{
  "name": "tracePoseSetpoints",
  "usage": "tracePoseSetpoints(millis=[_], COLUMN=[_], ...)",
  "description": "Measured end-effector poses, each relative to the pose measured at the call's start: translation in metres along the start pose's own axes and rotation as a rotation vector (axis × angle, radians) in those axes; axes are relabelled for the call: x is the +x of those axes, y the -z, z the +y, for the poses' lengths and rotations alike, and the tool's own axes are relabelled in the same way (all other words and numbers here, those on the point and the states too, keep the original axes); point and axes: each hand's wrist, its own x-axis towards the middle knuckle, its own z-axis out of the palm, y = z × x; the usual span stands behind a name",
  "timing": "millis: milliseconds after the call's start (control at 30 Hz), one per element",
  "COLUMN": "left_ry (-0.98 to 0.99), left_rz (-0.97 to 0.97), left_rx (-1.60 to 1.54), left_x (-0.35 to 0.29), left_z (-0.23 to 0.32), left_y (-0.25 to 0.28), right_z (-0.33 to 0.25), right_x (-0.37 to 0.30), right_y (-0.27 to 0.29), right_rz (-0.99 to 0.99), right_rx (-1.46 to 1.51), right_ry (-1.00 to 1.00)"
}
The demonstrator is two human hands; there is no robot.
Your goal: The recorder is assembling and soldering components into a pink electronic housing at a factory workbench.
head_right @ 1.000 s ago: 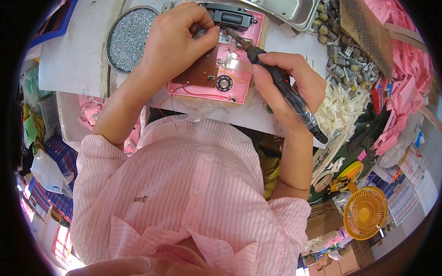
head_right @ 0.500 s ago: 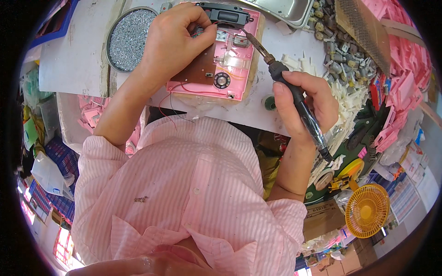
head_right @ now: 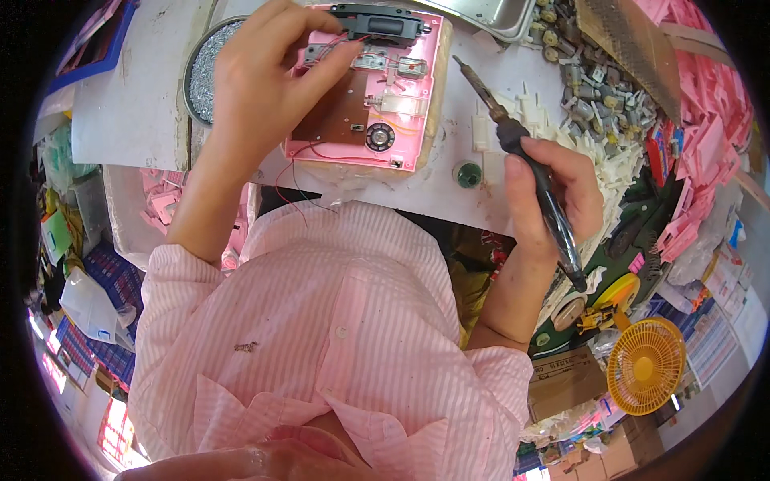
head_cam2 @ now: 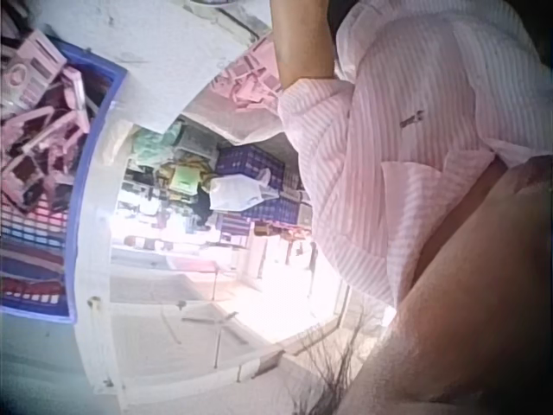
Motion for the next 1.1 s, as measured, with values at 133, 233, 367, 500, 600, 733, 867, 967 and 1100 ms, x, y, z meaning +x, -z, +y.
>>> tracePoseSetpoints(millis=[133,233,367,500,600,733,867,967,1100], left_ry=[-0.207,-0.276,-0.260,-0.241,0.008,0.463,0.425,0.493,0.479], left_rz=[-0.383,-0.595,-0.646,-0.563,-0.591,-0.770,-0.783,-0.783,-0.751], left_rx=[-0.111,0.054,0.116,-0.039,-0.373,-0.754,-0.754,-0.774,-0.753], left_x=[-0.015,-0.025,-0.021,-0.018,-0.013,-0.008,-0.013,-0.013,-0.016], left_z=[0.023,0.032,0.041,0.032,0.012,0.004,-0.002,0.001,0.002], left_y=[0.000,-0.023,-0.029,-0.029,-0.014,-0.007,-0.007,-0.007,-0.009], right_z=[-0.004,-0.006,-0.010,-0.005,0.005,-0.010,0.004,0.008,0.009], right_x=[-0.006,-0.007,-0.015,-0.025,-0.028,-0.009,0.009,0.009,0.008], right_y=[0.007,0.009,0.016,0.032,0.024,-0.035,-0.086,-0.094,-0.096], right_rz=[0.064,0.009,0.060,0.114,0.126,-0.110,-0.212,-0.196,-0.179], right_rx=[0.031,-0.005,-0.033,-0.034,0.187,0.107,0.130,0.122,0.084], right_ry=[-0.017,0.002,0.002,0.037,-0.013,-0.108,0.017,0.025,0.031])
